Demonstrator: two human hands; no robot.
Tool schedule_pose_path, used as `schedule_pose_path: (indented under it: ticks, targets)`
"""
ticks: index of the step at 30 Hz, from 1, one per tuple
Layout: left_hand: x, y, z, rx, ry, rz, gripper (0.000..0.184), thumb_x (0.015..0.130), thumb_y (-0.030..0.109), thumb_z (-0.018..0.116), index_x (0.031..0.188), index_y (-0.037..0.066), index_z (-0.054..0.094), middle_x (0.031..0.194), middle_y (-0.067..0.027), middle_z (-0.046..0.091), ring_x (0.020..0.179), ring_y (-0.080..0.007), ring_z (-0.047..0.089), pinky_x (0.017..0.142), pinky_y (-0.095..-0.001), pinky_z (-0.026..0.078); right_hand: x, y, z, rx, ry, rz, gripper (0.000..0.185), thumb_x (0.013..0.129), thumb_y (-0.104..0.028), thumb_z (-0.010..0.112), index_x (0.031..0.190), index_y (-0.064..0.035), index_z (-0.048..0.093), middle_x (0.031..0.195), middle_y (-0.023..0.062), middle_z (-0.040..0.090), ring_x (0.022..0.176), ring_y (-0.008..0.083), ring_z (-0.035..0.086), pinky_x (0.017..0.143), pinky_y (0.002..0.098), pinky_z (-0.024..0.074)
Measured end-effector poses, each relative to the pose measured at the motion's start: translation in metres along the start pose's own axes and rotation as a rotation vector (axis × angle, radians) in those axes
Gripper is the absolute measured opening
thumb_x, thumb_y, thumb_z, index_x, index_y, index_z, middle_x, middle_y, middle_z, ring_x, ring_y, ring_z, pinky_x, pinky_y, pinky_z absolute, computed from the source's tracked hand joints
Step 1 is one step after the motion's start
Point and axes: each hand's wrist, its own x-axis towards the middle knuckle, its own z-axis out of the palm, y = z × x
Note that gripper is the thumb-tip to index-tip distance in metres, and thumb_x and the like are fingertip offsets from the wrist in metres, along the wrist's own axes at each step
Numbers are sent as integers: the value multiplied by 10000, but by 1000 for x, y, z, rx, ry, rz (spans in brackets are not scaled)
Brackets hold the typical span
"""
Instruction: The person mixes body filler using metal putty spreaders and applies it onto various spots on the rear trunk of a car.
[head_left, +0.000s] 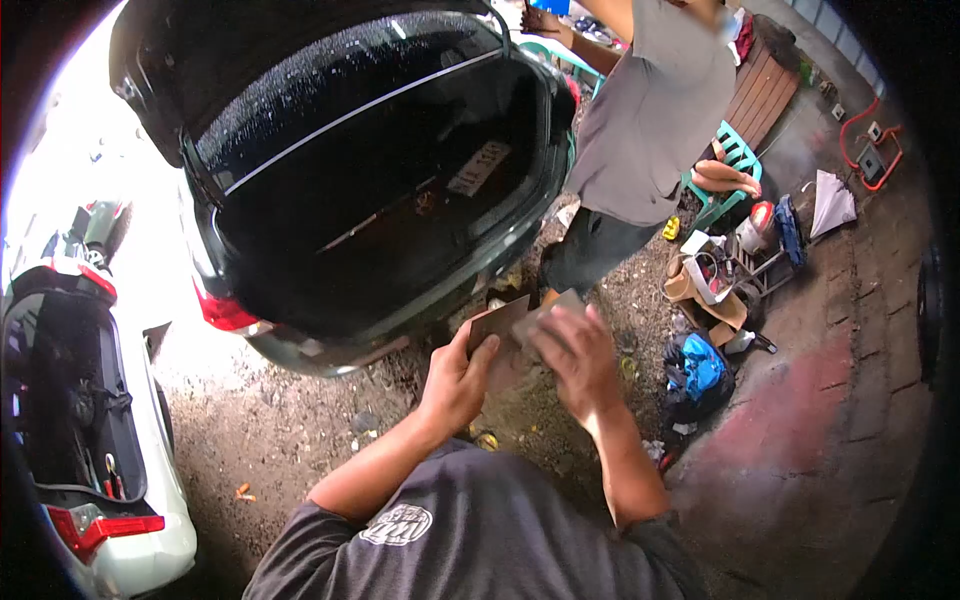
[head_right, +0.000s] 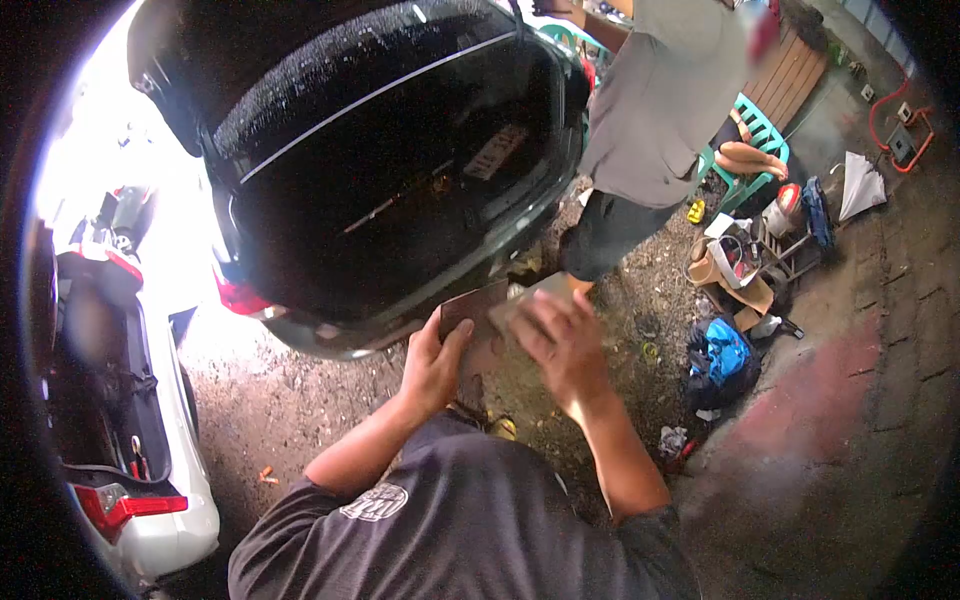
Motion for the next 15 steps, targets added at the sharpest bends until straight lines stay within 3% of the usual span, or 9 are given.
schedule_pose_path:
  ticks: [4, 9, 11, 12, 15]
  targets:
    - [12, -1, -1, 58, 146, 70, 332, 1018, 151, 552, 1301, -23, 543, 1063, -207, 709, 957, -236, 670, 881, -382, 509, -13, -36, 17, 230, -48, -129, 384, 868, -139, 586, 1248, -166, 627, 1306, 75, 551, 1277, 296, 507, 1110, 571, 350]
    - [18, -10, -8, -159, 261, 129, 333, 1023, 140, 557, 1309, -27, 531, 1127, -163, 700, 1014, -175, 636, 898, -328, 497, -33, -35, 37, 370, -145, -72, 466, 806, -70, 649, 1262, -160, 609, 1343, 111, 511, 1301, 323, 489, 1093, 591, 378]
    - [18, -9, -16, -202, 219, 115, 345, 1027, 146, 558, 1327, -20, 522, 1161, -134, 688, 1045, -151, 618, 903, -306, 491, -34, -37, 31, 515, -2, 38, 566, 754, -4, 680, 1291, -156, 583, 1365, 131, 478, 1301, 356, 486, 1102, 599, 374]
    - [16, -5, -13, -342, 207, 98, 347, 1027, 146, 566, 1329, -18, 515, 1175, -104, 667, 1048, -149, 610, 906, -300, 495, -31, -40, 21, 590, 67, 94, 619, 728, 28, 696, 1305, -154, 570, 1375, 141, 461, 1302, 372, 484, 1107, 602, 372]
    - [9, -11, 0, -640, 269, -130, 302, 1015, 165, 596, 1263, 9, 522, 1109, -87, 651, 952, -165, 636, 843, -305, 533, -7, -62, -11, 607, 110, -110, 727, 679, 69, 733, 1341, -161, 540, 1397, 164, 420, 1300, 406, 474, 1112, 590, 375]
